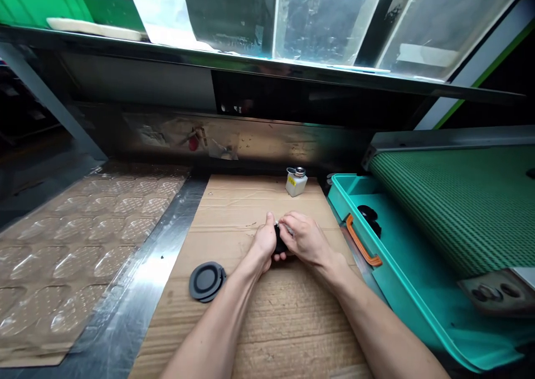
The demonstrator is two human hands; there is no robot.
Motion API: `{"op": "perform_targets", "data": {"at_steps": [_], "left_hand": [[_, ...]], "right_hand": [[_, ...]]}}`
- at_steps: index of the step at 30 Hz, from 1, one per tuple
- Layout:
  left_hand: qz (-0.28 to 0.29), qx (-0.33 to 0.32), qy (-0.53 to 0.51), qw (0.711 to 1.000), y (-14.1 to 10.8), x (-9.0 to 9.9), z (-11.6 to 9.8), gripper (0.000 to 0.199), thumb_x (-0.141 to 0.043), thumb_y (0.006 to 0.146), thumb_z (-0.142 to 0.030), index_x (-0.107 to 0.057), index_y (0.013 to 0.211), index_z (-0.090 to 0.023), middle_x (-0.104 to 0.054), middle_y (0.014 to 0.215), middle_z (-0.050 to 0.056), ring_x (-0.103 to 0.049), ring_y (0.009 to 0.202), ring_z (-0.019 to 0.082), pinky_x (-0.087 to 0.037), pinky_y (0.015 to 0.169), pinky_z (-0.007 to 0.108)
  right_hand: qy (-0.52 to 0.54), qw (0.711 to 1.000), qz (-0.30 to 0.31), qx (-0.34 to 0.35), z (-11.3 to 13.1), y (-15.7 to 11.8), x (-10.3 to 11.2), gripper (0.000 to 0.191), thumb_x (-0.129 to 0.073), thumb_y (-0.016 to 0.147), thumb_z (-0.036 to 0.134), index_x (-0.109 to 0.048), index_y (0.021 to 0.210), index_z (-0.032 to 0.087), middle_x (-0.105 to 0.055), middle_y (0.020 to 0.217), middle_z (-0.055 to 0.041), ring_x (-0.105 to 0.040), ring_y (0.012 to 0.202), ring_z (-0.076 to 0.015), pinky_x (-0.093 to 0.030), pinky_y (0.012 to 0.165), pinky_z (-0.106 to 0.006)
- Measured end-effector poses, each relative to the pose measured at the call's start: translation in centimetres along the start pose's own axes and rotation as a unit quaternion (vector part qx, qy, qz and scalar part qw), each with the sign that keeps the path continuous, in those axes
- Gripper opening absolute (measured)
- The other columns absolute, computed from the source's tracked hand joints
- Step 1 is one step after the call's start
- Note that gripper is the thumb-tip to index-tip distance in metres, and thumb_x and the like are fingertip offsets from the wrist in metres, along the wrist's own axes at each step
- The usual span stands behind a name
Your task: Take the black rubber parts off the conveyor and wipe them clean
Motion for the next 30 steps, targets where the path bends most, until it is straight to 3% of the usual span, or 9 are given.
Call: {"op": "perform_targets", "data": {"at_steps": [11, 24, 27, 30], "left_hand": [[-0.027, -0.023, 0.029, 0.999, -0.4, 0.0, -0.3, 0.061, -0.029, 0.090, -0.065, -0.057, 0.069, -0.015, -0.056, 0.043, 0.004, -0.050, 0.030, 0.015, -0.028, 0.027, 0.021], [-0.004, -0.039, 0.034, 0.999, -0.9, -0.1, -0.5, 0.059, -0.030, 0.090, -0.064, -0.058, 0.071, -0.016, -0.055, 0.039, 0.004, -0.050, 0.029, 0.015, -0.030, 0.028, 0.021], [0.005, -0.022, 0.029, 0.999, -1.1, 0.3, -0.9, 0.063, -0.031, 0.089, -0.067, -0.061, 0.076, -0.013, -0.058, 0.043, 0.006, -0.049, 0.030, 0.015, -0.030, 0.028, 0.020], [0.057, 0.004, -0.036, 0.998, -1.2, 0.7, -1.8, 0.065, -0.028, 0.091, -0.063, -0.064, 0.083, -0.009, -0.065, 0.055, 0.011, -0.049, 0.032, 0.013, -0.027, 0.028, 0.020]], "right_hand": [[0.007, 1.000, -0.010, 0.006, -0.4, -0.4, 0.1, 0.016, -0.046, 0.094, 0.020, -0.059, 0.086, 0.018, -0.062, 0.086, -0.0040, -0.056, 0.081, -0.0150, -0.043, 0.077, -0.026], [0.012, 1.000, -0.021, 0.007, 0.5, -0.4, -0.1, 0.018, -0.046, 0.094, 0.022, -0.063, 0.089, 0.018, -0.065, 0.089, -0.0045, -0.057, 0.086, -0.0153, -0.043, 0.081, -0.026], [0.028, 0.999, -0.022, -0.029, -0.9, -0.9, 0.7, 0.021, -0.046, 0.095, 0.025, -0.067, 0.095, 0.020, -0.066, 0.090, -0.0038, -0.059, 0.083, -0.0143, -0.044, 0.078, -0.024], [-0.013, 0.992, -0.026, -0.122, -3.7, -1.8, 2.0, 0.022, -0.049, 0.094, 0.028, -0.070, 0.097, 0.022, -0.068, 0.092, -0.0046, -0.060, 0.082, -0.0159, -0.044, 0.076, -0.027]]}}
Point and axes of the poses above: each hand's wrist, its own y-axis towards the middle knuckle, its own x-axis out of the back of the hand, z = x × y, the point moved 5 cm from there along y, towards the middle knuckle
